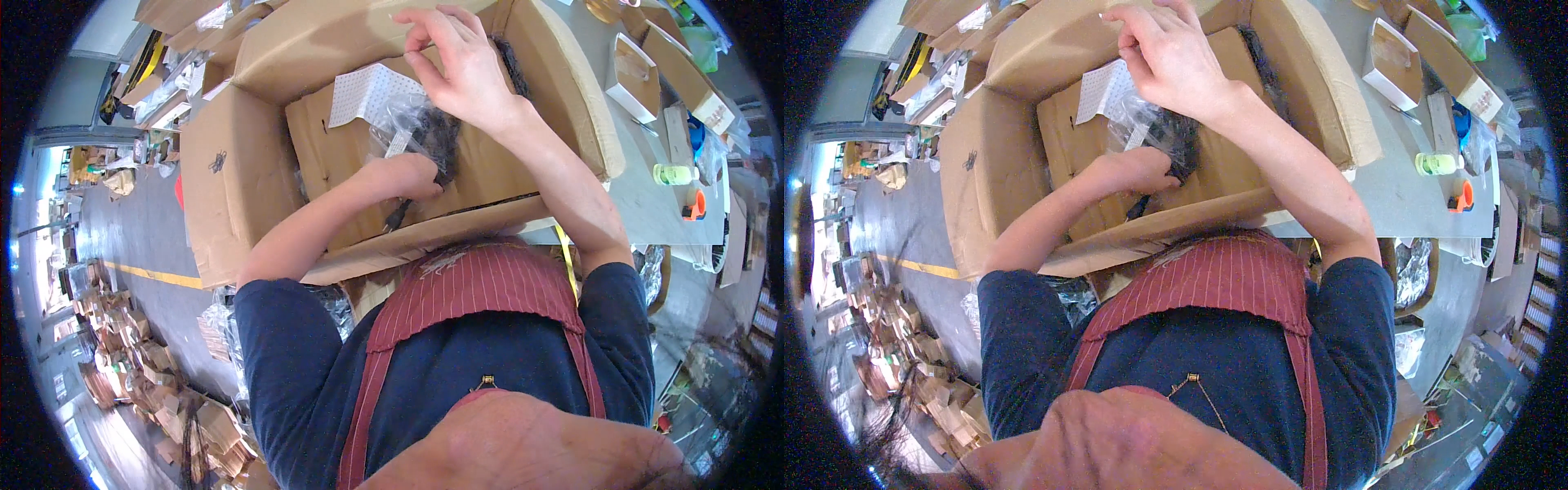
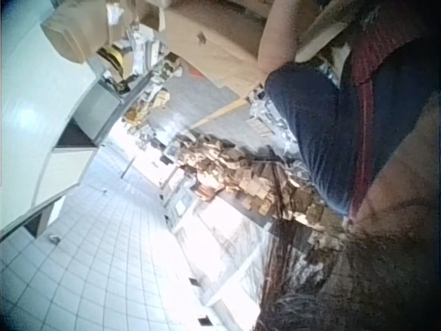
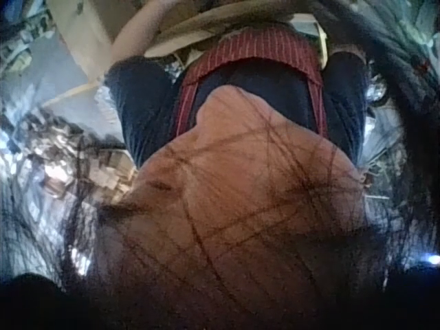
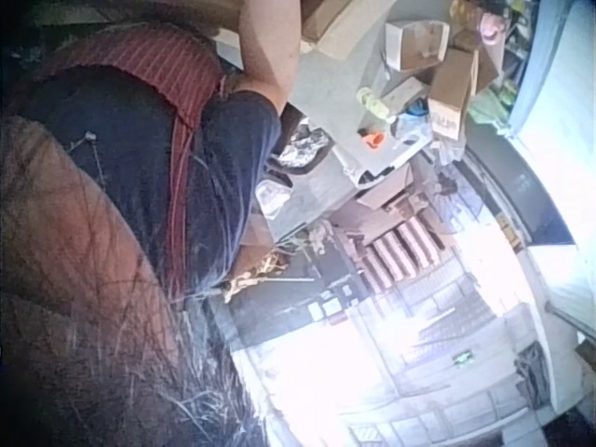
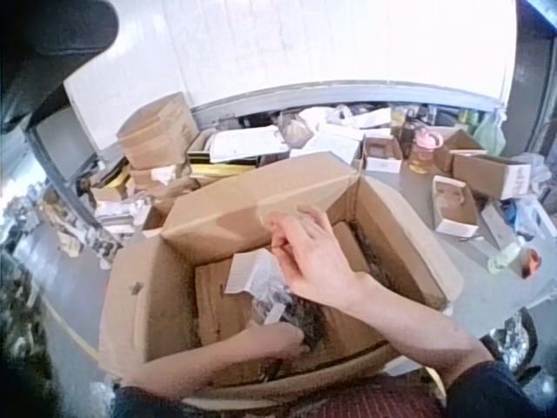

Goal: The person handles black power cables inside plastic bags within a cardboard box, picks up a white square item, and then moves the box aside to show a large bin filled with more packaged cables.

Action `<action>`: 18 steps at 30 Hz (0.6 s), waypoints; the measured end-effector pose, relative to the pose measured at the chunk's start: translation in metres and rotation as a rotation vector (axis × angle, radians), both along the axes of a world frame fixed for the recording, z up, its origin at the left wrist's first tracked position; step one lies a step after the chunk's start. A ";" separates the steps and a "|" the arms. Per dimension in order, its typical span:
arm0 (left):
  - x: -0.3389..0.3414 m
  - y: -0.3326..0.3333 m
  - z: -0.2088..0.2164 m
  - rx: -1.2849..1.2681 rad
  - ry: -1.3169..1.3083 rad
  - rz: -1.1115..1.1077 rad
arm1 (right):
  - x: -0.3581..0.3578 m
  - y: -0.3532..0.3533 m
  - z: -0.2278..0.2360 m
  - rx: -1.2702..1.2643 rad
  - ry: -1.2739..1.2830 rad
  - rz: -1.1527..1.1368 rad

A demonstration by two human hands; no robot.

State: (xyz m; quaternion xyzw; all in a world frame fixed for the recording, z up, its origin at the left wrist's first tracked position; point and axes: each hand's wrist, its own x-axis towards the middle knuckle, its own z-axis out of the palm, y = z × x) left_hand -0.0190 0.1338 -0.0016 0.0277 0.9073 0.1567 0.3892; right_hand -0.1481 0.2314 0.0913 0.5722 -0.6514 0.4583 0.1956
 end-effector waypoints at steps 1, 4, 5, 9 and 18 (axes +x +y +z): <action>0.003 0.000 -0.012 0.014 0.113 -0.091 | 0.000 0.000 -0.001 -0.004 -0.016 -0.003; 0.021 0.010 -0.043 -0.095 0.229 -0.002 | -0.001 0.000 0.000 -0.015 -0.023 -0.009; 0.025 0.016 -0.044 -0.208 0.303 -0.124 | -0.002 0.001 0.001 -0.018 -0.015 -0.009; 0.027 0.015 -0.064 -0.285 0.520 -0.124 | -0.001 0.001 0.001 -0.022 -0.014 -0.005; -0.012 -0.003 -0.035 -0.119 0.260 0.047 | -0.010 0.003 0.001 -0.033 0.033 -0.061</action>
